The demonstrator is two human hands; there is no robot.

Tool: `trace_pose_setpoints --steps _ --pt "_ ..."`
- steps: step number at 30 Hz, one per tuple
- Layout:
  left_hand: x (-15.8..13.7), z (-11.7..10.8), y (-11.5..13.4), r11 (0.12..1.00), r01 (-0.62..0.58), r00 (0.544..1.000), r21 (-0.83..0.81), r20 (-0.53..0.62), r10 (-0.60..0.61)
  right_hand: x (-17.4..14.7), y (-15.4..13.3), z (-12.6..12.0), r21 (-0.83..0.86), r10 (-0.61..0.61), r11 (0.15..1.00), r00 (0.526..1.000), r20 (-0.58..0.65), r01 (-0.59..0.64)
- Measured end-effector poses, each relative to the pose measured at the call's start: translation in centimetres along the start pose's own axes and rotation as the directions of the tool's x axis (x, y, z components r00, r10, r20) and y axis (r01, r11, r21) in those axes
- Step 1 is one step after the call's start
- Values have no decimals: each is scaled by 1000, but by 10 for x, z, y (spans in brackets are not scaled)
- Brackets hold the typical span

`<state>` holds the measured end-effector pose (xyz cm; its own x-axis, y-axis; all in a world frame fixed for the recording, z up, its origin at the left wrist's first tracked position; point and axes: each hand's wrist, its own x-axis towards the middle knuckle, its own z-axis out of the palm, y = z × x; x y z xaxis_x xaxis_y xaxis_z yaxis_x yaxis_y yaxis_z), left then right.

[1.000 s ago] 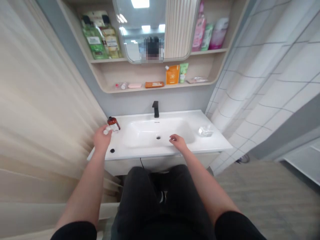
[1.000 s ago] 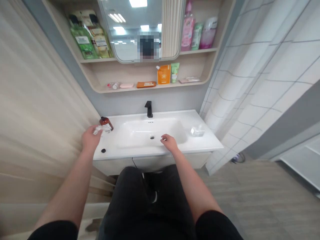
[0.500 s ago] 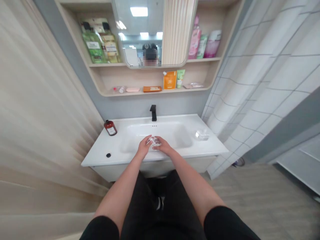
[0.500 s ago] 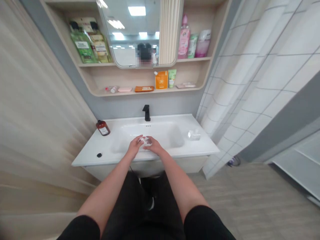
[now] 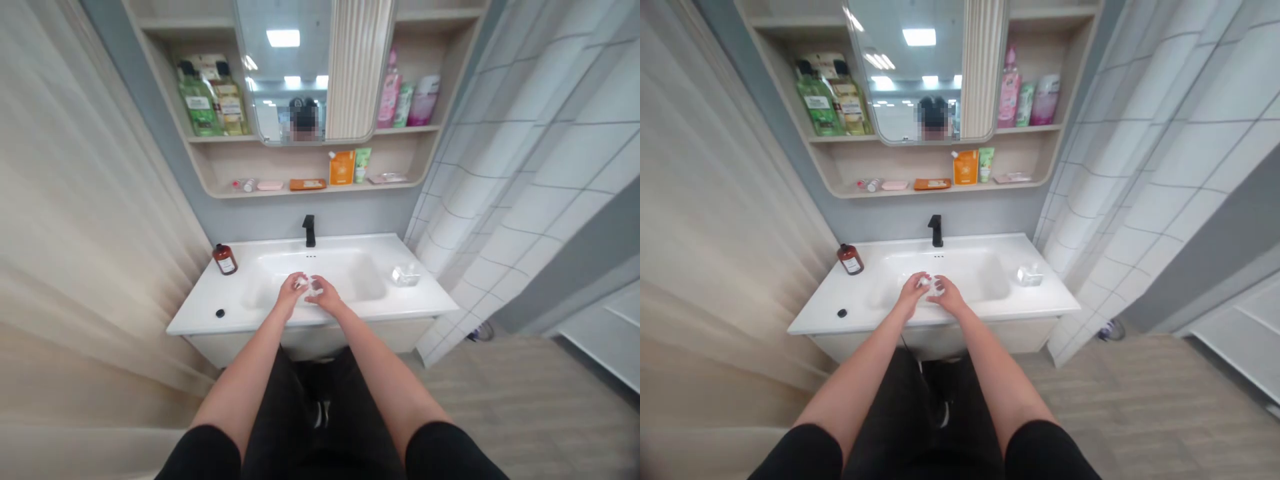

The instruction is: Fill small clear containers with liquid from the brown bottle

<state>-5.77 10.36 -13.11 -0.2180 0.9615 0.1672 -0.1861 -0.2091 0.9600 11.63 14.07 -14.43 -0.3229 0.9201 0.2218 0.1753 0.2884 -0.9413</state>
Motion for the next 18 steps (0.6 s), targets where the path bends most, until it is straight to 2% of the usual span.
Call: trace_pose_setpoints --steps 2,5,11,15,18 --pt "-1 -2 0 1000 8 999 -29 38 -7 -2 4 0 25 -30 999 1000 -2 30" --pt "-2 -4 -2 1000 0 1000 -28 4 0 -3 7 0 50 -55 997 998 14 55" --pt "1 -3 -4 999 -3 997 -53 75 7 1 9 -3 56 -1 998 1000 11 0" --pt "2 -2 -4 999 -14 1000 -37 21 15 2 8 -3 49 45 998 999 8 -45" --pt "3 -2 -5 999 -10 999 -39 33 11 2 6 -4 46 53 998 999 -2 -53"
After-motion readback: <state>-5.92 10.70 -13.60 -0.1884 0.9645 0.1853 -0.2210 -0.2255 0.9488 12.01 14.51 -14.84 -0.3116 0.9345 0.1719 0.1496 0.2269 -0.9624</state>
